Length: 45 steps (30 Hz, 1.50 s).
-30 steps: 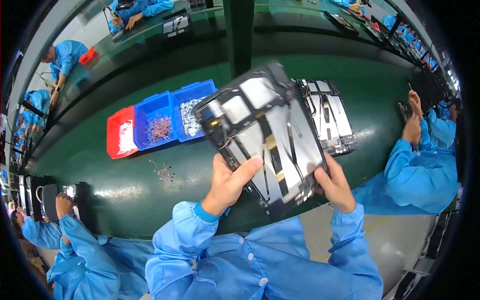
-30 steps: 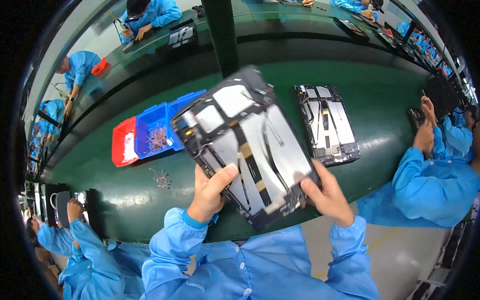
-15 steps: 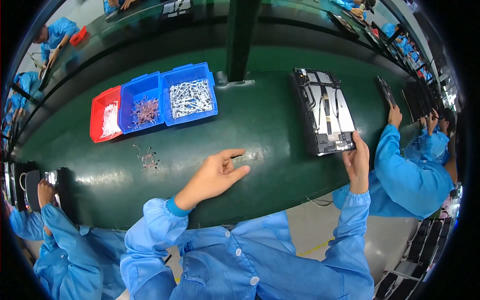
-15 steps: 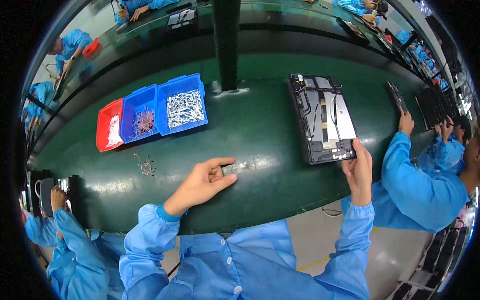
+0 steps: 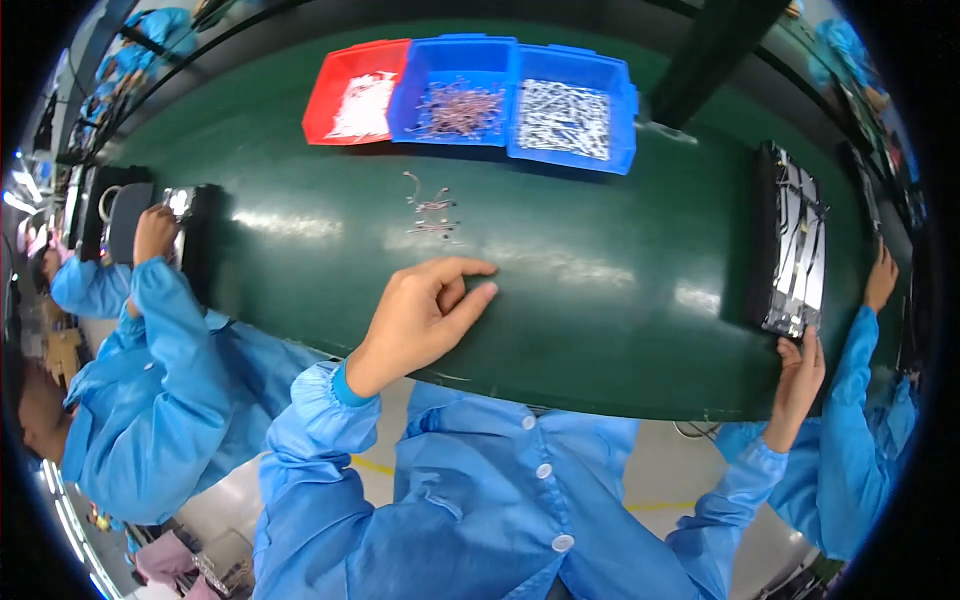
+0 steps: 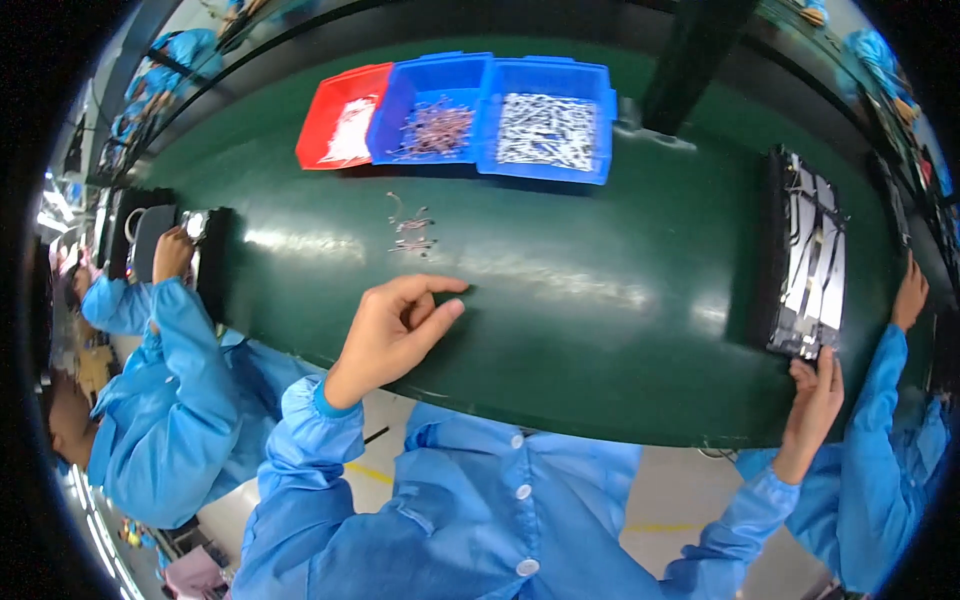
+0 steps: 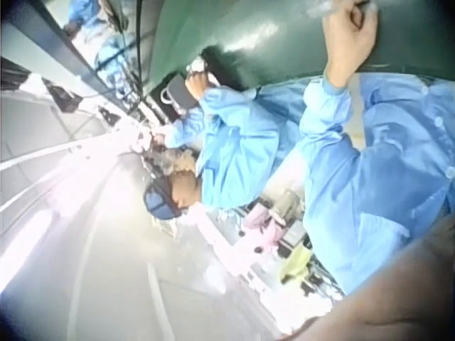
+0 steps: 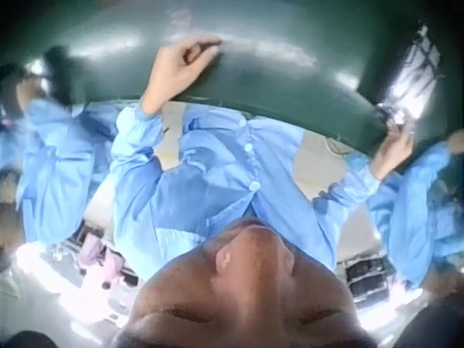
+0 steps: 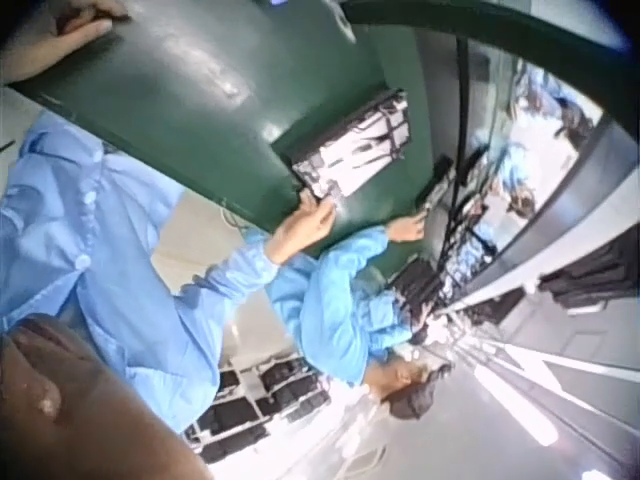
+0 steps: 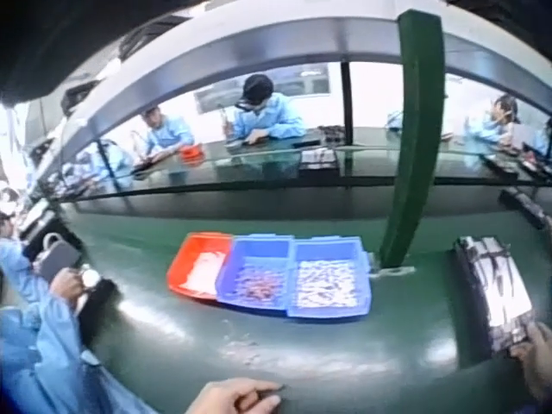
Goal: The person assembles small electronic components and internal wiring into a tablet device chassis by hand, taking parts from trays and connecting them into the chassis.
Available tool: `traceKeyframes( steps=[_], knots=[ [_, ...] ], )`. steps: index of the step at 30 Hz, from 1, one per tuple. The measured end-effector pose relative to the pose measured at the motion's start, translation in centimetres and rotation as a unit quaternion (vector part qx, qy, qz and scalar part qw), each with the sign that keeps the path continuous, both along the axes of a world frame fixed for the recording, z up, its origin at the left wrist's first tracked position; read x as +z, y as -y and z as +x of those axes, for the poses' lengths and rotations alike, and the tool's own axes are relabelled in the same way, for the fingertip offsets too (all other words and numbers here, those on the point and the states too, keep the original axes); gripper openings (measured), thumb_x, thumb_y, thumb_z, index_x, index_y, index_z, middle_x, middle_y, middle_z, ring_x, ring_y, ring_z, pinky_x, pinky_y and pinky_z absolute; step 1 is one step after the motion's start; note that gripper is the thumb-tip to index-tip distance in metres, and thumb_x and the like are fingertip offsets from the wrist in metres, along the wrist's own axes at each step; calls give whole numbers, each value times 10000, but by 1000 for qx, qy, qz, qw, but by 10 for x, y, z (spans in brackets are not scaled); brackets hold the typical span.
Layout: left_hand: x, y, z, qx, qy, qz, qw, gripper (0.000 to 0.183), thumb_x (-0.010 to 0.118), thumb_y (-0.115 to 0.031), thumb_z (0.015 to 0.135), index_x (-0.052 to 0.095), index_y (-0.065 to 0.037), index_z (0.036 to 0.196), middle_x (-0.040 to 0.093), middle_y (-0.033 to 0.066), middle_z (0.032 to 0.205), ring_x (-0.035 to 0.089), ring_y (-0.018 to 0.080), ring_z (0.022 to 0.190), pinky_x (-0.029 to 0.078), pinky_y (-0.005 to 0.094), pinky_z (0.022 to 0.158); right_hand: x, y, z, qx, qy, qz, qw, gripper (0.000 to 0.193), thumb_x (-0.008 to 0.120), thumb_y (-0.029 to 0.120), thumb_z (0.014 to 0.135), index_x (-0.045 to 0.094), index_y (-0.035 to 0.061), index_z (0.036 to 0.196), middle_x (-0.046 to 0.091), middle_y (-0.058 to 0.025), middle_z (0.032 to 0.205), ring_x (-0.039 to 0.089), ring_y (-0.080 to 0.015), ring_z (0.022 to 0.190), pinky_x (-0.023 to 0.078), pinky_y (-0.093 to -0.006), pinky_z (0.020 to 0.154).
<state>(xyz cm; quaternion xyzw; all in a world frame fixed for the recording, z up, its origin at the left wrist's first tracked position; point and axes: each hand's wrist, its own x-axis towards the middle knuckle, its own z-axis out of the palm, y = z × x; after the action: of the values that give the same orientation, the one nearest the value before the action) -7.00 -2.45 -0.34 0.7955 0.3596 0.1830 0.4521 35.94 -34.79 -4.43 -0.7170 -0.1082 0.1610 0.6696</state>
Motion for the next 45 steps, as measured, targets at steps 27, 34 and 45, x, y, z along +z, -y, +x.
traceKeyframes(
  steps=[27,34,45],
  knots=[
    [-31,-96,-11,234,101,41,966,133,716,-77,888,684,33,956,638,11,825,531,42,694,444,194,640,-5,-232,-5,70,139,84,984,417,605,122,948,527,-75,1307,611,-164,1205,656,-189,1016,532,-280,828],
    [1,-57,17,201,163,106,960,84,688,-66,913,659,-13,972,593,-10,898,518,40,746,430,185,663,25,-225,-74,120,241,124,955,259,598,71,958,604,14,1210,646,-35,1026,600,-78,852,477,-221,735],
    [2,5,121,-29,319,-33,947,91,670,-3,910,631,16,990,549,48,1022,552,78,820,478,206,707,47,-212,-171,332,138,151,921,299,743,37,818,630,-12,1090,697,-74,1012,626,-30,643,415,-179,449]
  ],
)
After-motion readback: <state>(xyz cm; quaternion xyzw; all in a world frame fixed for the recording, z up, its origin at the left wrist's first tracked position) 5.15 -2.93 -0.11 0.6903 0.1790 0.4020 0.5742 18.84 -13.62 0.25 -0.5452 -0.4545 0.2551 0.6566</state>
